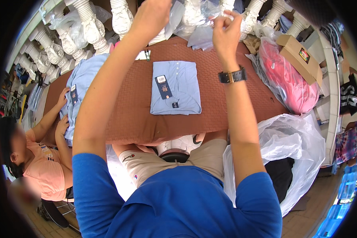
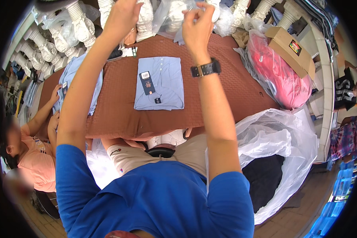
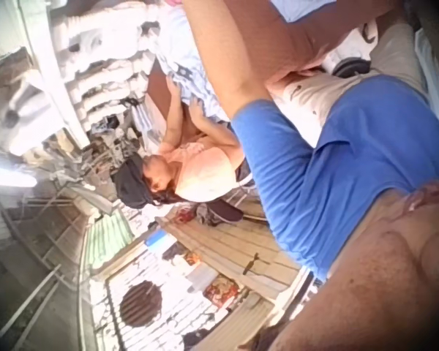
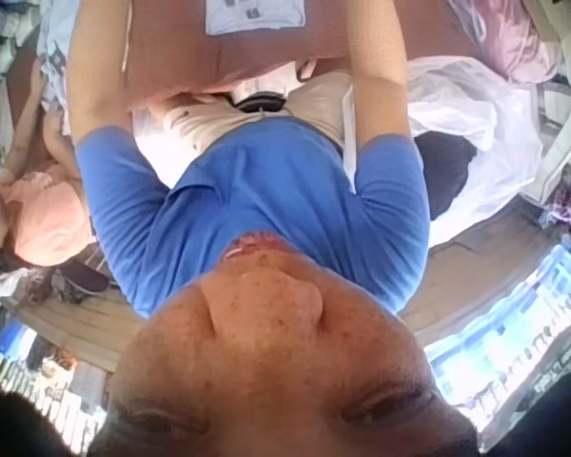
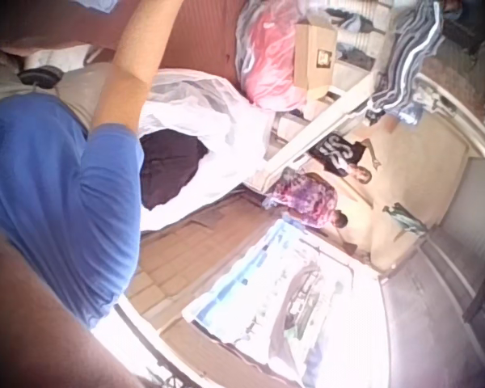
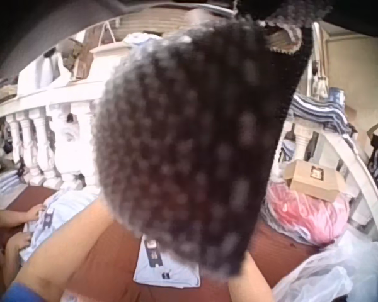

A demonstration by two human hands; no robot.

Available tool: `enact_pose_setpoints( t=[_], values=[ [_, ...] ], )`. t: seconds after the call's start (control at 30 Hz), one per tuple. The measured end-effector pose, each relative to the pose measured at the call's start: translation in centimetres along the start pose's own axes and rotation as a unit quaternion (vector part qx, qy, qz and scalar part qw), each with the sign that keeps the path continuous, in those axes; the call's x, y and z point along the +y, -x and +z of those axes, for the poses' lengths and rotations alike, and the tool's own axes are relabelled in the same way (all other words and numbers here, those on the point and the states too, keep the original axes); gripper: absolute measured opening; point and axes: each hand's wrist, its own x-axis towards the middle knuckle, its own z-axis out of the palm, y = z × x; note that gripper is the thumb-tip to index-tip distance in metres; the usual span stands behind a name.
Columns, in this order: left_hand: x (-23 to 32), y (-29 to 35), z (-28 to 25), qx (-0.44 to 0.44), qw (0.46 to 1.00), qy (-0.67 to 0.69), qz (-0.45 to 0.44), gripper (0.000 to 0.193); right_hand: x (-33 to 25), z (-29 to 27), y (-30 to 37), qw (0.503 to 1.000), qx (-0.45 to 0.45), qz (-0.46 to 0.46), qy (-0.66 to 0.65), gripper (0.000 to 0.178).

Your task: The person buttons a light blue shirt, smooths it out on a work surface, places a cardboard insert inside, and folds the shirt before sliding it into a plastic bag and sealing it.

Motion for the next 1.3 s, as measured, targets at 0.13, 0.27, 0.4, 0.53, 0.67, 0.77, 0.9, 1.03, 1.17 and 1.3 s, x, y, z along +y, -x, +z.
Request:
enact_pose_setpoints(
  t=[0.13, 0.27, 0.4, 0.53, 0.67, 0.77, 0.9, 1.03, 1.17, 1.3],
  values=[
    [1.4, 3.4, 3.8, -0.053, 0.992, -0.069, 0.09, 0.062, 9.2, 0.2, 6.7, 0.96, -0.079, 0.227, -0.143, 0.058],
    [1.9, 11.3, 7.8, -0.229, 0.961, -0.121, 0.095, 0.071, 18.2, -0.6, 18.1, 0.913, -0.11, 0.389, -0.061, 0.064],
    [1.4, 16.3, 9.5, -0.29, 0.944, -0.132, 0.083, 0.073, 17.3, 1.5, 24.0, 0.878, -0.175, 0.32, 0.309, 0.067],
    [-0.7, 15.7, 9.0, -0.247, 0.962, -0.113, 0.028, 0.074, 11.9, 2.6, 20.9, 0.91, -0.127, 0.257, 0.299, 0.065],
    [-1.9, 10.2, 5.2, -0.175, 0.983, -0.039, 0.028, 0.076, 7.2, 2.5, 13.8, 0.986, -0.019, 0.037, 0.162, 0.065],
    [-1.6, 7.4, 2.7, -0.192, 0.981, -0.024, 0.001, 0.074, 3.3, 2.3, 9.9, 0.98, -0.045, 0.028, 0.193, 0.061],
    [-4.5, 5.8, 1.4, -0.147, 0.982, 0.066, -0.093, 0.074, 9.7, 1.2, 12.0, 0.864, -0.183, 0.306, 0.356, 0.061],
    [-10.0, 6.4, -1.6, -0.134, 0.954, 0.1, -0.248, 0.073, 11.7, -0.2, 17.6, 0.752, -0.349, 0.425, 0.363, 0.07],
    [-13.9, 6.4, -5.7, -0.064, 0.977, -0.089, -0.184, 0.072, 7.1, -1.3, 22.5, 0.785, -0.302, 0.376, 0.388, 0.066],
    [-5.8, 4.4, -6.5, 0.023, 0.96, -0.224, -0.166, 0.072, 4.5, -3.2, 24.8, 0.889, -0.228, 0.155, 0.365, 0.062]
  ],
)
